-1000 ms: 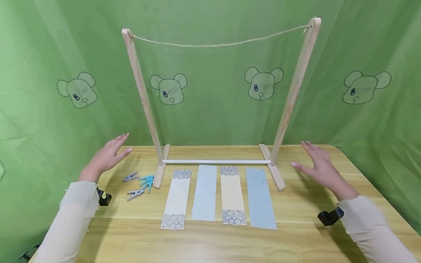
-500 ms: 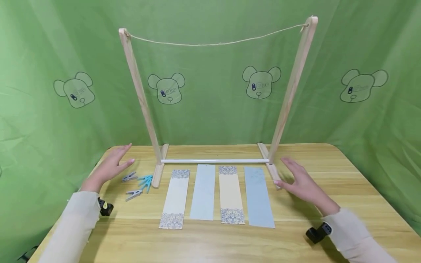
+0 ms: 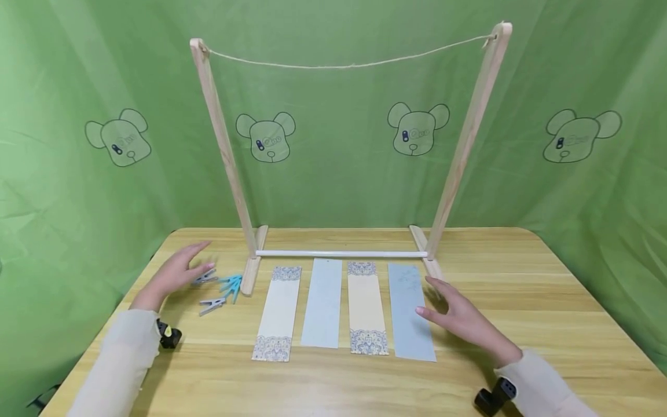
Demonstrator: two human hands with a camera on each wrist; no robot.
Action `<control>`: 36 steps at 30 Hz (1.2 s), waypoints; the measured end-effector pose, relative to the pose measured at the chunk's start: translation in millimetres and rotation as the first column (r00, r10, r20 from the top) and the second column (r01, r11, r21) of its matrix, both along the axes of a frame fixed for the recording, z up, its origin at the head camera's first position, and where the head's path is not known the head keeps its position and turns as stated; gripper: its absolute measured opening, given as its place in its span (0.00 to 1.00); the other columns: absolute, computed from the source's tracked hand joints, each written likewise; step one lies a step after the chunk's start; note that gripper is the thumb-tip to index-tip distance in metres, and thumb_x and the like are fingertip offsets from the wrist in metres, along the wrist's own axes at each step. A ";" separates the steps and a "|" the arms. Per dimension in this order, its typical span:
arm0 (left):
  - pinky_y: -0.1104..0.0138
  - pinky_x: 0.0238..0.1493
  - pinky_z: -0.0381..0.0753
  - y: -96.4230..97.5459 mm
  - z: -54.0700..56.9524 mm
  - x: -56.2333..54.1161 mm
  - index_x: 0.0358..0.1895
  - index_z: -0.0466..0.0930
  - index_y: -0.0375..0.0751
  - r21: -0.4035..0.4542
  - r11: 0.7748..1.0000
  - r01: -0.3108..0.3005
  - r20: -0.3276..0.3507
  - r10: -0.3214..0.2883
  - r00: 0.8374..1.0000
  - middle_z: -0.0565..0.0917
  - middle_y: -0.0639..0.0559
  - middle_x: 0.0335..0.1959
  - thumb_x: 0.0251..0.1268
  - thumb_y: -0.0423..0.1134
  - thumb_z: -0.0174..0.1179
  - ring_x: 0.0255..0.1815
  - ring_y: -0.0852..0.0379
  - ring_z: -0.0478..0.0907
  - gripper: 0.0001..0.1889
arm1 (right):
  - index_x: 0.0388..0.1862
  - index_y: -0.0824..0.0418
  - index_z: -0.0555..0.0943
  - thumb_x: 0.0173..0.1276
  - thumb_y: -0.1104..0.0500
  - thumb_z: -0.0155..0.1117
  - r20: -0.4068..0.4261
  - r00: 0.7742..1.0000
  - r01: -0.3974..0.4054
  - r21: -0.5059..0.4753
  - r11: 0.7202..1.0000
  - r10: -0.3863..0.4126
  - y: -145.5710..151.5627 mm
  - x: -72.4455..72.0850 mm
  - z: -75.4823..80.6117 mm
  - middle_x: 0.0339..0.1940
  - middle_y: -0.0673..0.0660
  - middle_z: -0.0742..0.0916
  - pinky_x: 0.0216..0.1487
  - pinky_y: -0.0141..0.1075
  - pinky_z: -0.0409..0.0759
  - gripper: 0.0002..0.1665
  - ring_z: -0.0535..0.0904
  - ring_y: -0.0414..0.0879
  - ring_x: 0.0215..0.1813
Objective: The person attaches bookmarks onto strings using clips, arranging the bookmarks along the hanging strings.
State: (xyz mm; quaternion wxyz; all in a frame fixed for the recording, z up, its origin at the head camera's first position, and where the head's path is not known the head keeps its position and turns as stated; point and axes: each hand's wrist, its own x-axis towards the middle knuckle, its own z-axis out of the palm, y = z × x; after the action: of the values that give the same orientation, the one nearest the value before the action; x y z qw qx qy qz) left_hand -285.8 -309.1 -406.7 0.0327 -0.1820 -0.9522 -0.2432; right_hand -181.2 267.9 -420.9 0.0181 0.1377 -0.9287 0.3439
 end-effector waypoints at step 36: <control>0.46 0.55 0.73 -7.1 -29.2 -4.3 0.58 0.72 0.26 0.125 0.990 -0.066 0.154 0.046 0.987 0.78 0.32 0.51 0.60 0.40 0.64 0.49 0.40 0.75 0.27 | 0.67 0.82 0.53 0.47 0.45 0.77 0.064 0.968 0.242 0.032 0.970 -0.244 -38.2 11.3 -35.7 0.70 0.77 0.56 0.67 0.62 0.55 0.65 0.49 0.72 0.69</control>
State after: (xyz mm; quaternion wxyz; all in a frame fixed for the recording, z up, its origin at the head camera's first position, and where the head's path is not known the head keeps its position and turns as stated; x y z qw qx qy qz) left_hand -290.1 -316.2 -435.8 -0.0206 -0.1337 -0.9389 -0.3165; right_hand -169.9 229.7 -456.7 0.0274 0.0113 -0.9426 0.3325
